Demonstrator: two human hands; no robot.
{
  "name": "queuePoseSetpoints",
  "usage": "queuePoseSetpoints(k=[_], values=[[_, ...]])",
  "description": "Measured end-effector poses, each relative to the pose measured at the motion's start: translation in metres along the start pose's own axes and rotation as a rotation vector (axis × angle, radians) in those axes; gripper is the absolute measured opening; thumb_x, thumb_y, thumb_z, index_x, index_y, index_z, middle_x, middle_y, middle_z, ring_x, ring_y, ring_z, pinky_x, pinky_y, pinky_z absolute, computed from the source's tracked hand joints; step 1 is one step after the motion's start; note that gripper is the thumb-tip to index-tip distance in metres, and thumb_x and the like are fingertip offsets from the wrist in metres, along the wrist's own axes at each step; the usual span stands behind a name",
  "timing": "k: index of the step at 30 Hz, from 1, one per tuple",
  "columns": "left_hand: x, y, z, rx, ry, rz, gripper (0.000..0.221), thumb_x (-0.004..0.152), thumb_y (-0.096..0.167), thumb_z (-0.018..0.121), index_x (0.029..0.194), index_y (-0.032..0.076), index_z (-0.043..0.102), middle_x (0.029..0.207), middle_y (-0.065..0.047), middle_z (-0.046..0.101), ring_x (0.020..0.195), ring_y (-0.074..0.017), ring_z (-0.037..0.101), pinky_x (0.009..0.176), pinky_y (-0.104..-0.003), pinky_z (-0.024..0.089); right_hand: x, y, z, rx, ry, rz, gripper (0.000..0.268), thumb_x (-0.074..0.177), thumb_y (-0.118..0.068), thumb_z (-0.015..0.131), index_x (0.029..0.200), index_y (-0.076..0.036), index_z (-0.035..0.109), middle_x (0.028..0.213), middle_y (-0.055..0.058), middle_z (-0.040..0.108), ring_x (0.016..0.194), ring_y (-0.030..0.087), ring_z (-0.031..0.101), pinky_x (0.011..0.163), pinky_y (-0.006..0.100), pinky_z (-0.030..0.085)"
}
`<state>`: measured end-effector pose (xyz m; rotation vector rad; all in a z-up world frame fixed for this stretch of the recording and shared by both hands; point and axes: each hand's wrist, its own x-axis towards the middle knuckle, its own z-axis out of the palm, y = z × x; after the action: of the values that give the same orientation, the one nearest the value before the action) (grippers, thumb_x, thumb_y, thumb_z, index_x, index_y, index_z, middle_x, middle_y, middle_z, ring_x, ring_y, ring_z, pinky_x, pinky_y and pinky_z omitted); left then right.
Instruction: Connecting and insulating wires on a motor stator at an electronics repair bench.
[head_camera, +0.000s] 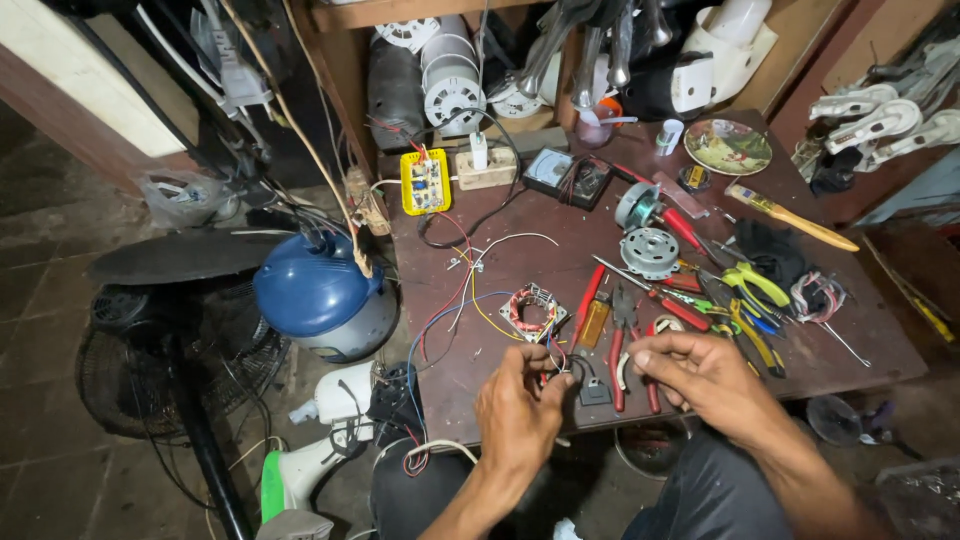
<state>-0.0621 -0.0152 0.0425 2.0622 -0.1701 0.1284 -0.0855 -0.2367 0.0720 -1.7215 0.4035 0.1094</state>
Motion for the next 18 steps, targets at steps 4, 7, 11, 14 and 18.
queuePoseSetpoints(k=[4, 7, 11, 14, 18], values=[[0.002, 0.004, -0.002, -0.037, 0.009, -0.039, 0.026, 0.078, 0.022, 0.081, 0.097, 0.019, 0.065, 0.083, 0.008, 0.078, 0.062, -0.0115, 0.073, 0.06, -0.035, 0.056, 0.002, 0.013, 0.0, 0.026, -0.021, -0.068, 0.025, 0.085, -0.012, 0.074, 0.104, 0.002, 0.082, 0.065, 0.009, 0.065, 0.048, 0.016, 0.05, 0.044, 0.027, 0.039], [0.005, 0.005, -0.003, -0.093, -0.031, -0.051, 0.02, 0.083, 0.02, 0.077, 0.098, 0.014, 0.065, 0.082, 0.004, 0.077, 0.059, -0.0099, 0.067, 0.056, -0.032, 0.058, 0.001, 0.016, 0.002, -0.01, -0.021, -0.041, 0.022, 0.084, -0.012, 0.076, 0.102, 0.0, 0.082, 0.069, 0.01, 0.072, 0.05, 0.016, 0.052, 0.046, 0.03, 0.046], [0.003, -0.003, 0.0, -0.016, 0.048, 0.081, 0.009, 0.086, 0.019, 0.067, 0.093, 0.013, 0.066, 0.084, 0.0, 0.077, 0.076, -0.0179, 0.07, 0.073, -0.037, 0.051, 0.0, 0.022, 0.005, -0.028, -0.039, 0.019, 0.025, 0.085, -0.016, 0.077, 0.103, -0.002, 0.084, 0.059, 0.008, 0.062, 0.05, 0.014, 0.048, 0.046, 0.027, 0.034], [0.001, -0.012, 0.002, 0.112, 0.072, 0.229, 0.005, 0.093, 0.015, 0.058, 0.097, 0.014, 0.06, 0.083, -0.001, 0.07, 0.075, -0.018, 0.059, 0.074, -0.037, 0.039, 0.0, 0.024, 0.005, -0.044, -0.039, 0.032, 0.024, 0.085, -0.018, 0.077, 0.103, -0.002, 0.084, 0.06, 0.006, 0.059, 0.052, 0.015, 0.048, 0.049, 0.028, 0.036], [-0.002, -0.023, 0.009, 0.246, 0.147, 0.39, 0.007, 0.095, 0.007, 0.058, 0.1, 0.011, 0.056, 0.078, -0.005, 0.065, 0.067, -0.0174, 0.053, 0.07, -0.034, 0.035, -0.006, 0.021, -0.009, -0.133, 0.027, -0.113, 0.027, 0.085, -0.019, 0.075, 0.108, -0.008, 0.084, 0.061, 0.006, 0.065, 0.048, 0.014, 0.045, 0.045, 0.027, 0.036]])
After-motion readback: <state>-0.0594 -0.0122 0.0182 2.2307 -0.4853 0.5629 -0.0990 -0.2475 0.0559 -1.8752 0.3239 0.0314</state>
